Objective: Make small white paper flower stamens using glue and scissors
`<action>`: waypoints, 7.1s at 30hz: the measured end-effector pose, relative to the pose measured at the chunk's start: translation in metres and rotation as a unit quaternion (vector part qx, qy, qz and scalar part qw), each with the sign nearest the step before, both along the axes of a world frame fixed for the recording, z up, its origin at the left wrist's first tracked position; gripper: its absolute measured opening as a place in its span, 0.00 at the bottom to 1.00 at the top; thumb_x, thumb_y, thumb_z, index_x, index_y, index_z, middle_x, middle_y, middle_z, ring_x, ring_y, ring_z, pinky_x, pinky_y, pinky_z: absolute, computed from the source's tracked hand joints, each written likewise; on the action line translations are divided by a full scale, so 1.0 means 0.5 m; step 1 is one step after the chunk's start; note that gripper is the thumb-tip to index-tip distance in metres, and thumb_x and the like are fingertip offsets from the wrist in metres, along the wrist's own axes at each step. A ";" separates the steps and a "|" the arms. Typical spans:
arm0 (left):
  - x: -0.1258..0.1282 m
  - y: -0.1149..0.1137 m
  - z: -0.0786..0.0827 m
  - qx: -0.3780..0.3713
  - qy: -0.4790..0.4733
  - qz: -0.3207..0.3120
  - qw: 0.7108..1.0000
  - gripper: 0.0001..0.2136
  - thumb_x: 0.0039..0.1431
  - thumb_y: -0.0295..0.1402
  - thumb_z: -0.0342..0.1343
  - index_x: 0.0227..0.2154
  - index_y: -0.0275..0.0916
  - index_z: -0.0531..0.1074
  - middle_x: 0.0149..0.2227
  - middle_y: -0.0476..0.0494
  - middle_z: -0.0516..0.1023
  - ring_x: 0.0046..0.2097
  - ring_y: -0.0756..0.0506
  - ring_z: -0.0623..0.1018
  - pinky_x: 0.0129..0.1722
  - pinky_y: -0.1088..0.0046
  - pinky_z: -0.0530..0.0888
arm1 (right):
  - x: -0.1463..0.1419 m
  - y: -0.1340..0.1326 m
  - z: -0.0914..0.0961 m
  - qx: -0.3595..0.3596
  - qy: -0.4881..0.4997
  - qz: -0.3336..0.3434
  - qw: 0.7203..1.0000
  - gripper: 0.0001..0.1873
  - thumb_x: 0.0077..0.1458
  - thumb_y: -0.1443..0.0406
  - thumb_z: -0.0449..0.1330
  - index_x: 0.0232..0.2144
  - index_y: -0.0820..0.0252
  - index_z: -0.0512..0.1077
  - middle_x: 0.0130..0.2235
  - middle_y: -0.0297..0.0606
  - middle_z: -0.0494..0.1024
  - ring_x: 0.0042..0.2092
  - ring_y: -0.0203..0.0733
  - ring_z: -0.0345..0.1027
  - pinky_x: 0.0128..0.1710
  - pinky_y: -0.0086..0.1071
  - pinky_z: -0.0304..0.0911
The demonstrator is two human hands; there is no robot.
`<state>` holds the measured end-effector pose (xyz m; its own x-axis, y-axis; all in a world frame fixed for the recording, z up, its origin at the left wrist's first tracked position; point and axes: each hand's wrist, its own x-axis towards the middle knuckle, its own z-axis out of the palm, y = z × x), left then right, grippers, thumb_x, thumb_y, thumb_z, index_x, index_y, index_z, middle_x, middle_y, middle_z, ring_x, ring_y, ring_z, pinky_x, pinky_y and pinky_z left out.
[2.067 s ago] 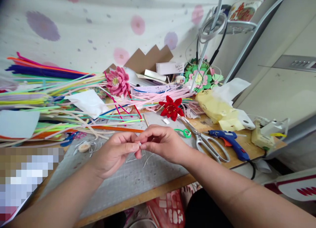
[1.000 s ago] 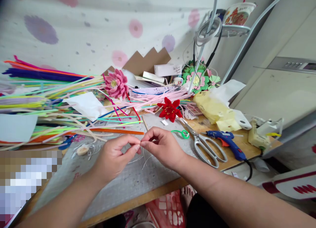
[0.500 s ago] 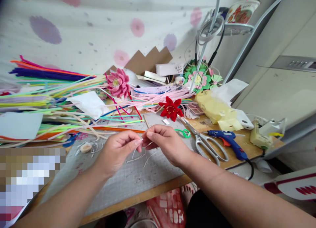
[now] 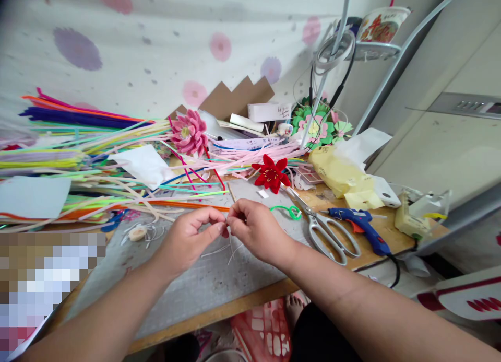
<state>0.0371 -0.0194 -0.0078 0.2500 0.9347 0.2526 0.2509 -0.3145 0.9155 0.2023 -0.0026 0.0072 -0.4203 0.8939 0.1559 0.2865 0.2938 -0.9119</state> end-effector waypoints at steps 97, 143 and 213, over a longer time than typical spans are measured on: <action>0.027 -0.238 0.091 0.247 0.104 0.188 0.945 0.05 0.53 0.23 0.57 0.26 0.39 0.75 0.23 0.50 0.76 0.27 0.49 0.74 0.35 0.69 0.70 | 0.011 -0.131 0.053 -0.065 0.170 0.175 0.968 0.16 0.47 0.56 0.67 0.23 0.60 0.66 0.24 0.30 0.64 0.27 0.33 0.55 0.25 0.28 0.52; 0.021 -0.272 0.072 -0.141 -0.122 0.087 0.979 0.04 0.57 0.30 0.53 0.30 0.39 0.73 0.29 0.46 0.80 0.34 0.47 0.76 0.38 0.72 0.68 | 0.031 -0.125 0.041 0.003 0.175 -0.012 0.984 0.11 0.50 0.59 0.62 0.25 0.61 0.69 0.23 0.31 0.68 0.27 0.34 0.59 0.27 0.29 0.56; 0.038 -0.155 0.007 -0.178 -0.174 0.038 0.968 0.06 0.52 0.33 0.59 0.23 0.38 0.72 0.22 0.51 0.71 0.28 0.50 0.68 0.33 0.73 0.63 | 0.044 -0.091 0.006 0.016 0.080 0.073 0.994 0.11 0.54 0.60 0.60 0.25 0.60 0.68 0.28 0.33 0.69 0.31 0.36 0.62 0.33 0.30 0.58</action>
